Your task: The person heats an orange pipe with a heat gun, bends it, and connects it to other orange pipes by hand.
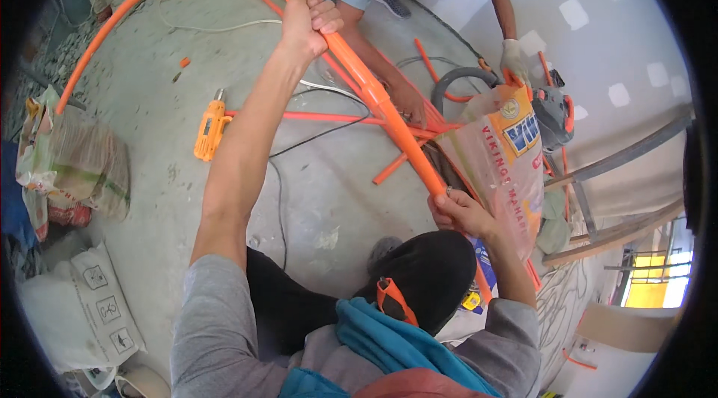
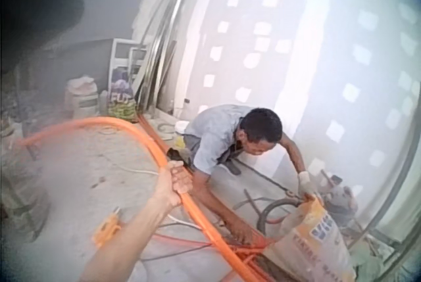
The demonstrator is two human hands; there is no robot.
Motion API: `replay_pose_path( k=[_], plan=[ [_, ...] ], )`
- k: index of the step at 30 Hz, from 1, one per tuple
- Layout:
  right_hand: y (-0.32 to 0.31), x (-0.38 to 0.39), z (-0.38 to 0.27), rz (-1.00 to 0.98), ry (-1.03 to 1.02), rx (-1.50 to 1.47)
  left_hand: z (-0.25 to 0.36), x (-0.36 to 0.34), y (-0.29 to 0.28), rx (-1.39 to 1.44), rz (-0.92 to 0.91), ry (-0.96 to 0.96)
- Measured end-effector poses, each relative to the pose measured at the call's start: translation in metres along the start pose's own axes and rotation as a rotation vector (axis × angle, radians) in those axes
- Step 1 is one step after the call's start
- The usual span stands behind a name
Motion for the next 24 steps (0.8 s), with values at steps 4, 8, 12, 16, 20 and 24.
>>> replay_pose_path(
  k=[4, 8, 12, 16, 20, 24],
  plan=[
    [-0.017, 0.014, -0.042, 0.457, -0.098, 0.598, 0.016, -0.002, -0.010, -0.011, 0.093, 0.058],
    [-0.014, 0.051, -0.102, 0.895, -0.242, 1.212, 0.014, -0.012, -0.024, 0.068, 0.176, 0.036],
    [-0.009, 0.063, -0.097, 0.955, -0.140, 1.308, 0.002, -0.022, -0.036, 0.099, 0.234, -0.037],
    [-0.010, 0.106, -0.085, 1.069, -0.162, 1.371, 0.044, -0.049, -0.084, 0.134, 0.217, 0.060],
    [-0.058, 0.152, -0.068, 1.235, 0.115, 1.203, 0.087, -0.022, -0.116, 0.184, 0.303, 0.153],
    [-0.045, 0.177, -0.140, 1.331, -0.130, 1.221, 0.100, -0.019, -0.126, 0.223, 0.325, 0.152]
  ],
)
Point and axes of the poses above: each hand's wrist, its own x-axis away from the middle knuckle, its own y-axis out of the palm, z = x × y, the point moved 10 cm from there along -x, towards the middle knuckle, and after that the axes turned 1 degree about -z, right-handed, at the moved point
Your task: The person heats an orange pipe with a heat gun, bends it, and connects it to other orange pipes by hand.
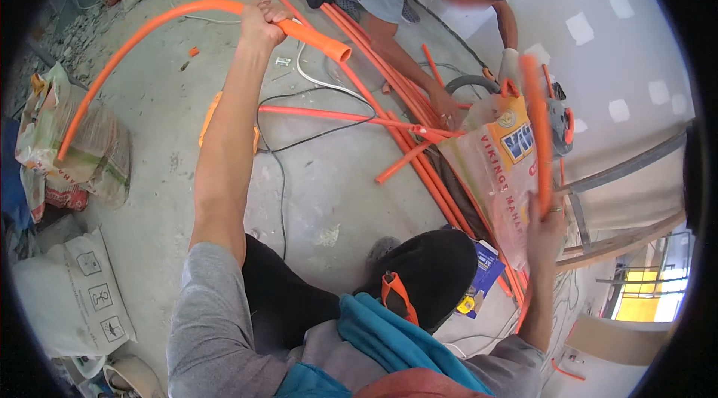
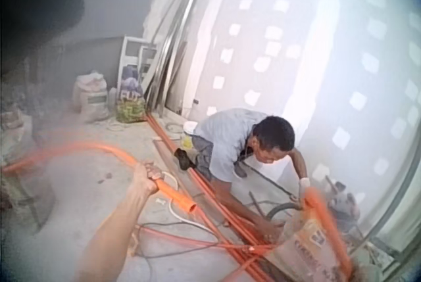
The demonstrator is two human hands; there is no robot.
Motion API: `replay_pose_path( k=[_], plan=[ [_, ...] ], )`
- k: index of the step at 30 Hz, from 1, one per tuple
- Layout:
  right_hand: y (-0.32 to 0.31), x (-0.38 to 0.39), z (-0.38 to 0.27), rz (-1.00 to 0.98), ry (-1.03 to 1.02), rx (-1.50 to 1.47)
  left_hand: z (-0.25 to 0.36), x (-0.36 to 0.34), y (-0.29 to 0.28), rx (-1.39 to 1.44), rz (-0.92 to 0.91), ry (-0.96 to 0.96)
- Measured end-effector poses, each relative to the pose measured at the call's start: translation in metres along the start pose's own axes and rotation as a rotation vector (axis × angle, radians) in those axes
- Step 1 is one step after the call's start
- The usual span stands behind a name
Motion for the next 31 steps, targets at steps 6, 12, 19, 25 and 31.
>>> replay_pose_path(
  k=[6, 12, 19, 25, 31],
  plan=[
    [-0.139, -0.061, 0.037, 0.201, 0.053, -0.849, 0.003, 0.001, -0.002, 0.115, -0.021, -0.081],
    [-0.256, -0.072, 0.074, 0.211, -0.205, -1.044, 0.007, -0.010, -0.004, 0.079, -0.113, -0.113],
    [-0.111, -0.007, 0.157, 0.267, -0.051, -1.529, 0.027, -0.038, -0.020, 0.132, -0.276, -0.276],
    [0.128, 0.169, 0.271, 0.463, 0.603, -1.587, 0.008, -0.030, 0.008, 0.062, -0.398, -0.178],
    [0.305, 0.299, 0.286, 0.225, 1.074, -1.790, 0.045, -0.018, -0.001, 0.042, -0.308, -0.162]
  ],
)
Point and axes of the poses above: each hand's wrist, its own x-axis away from the middle knuckle, its own y-axis out of the palm, z = x × y, the point moved 10 cm from there along -x, towards the middle knuckle, and after that the axes turned 1 degree about -z, right-handed, at the moved point
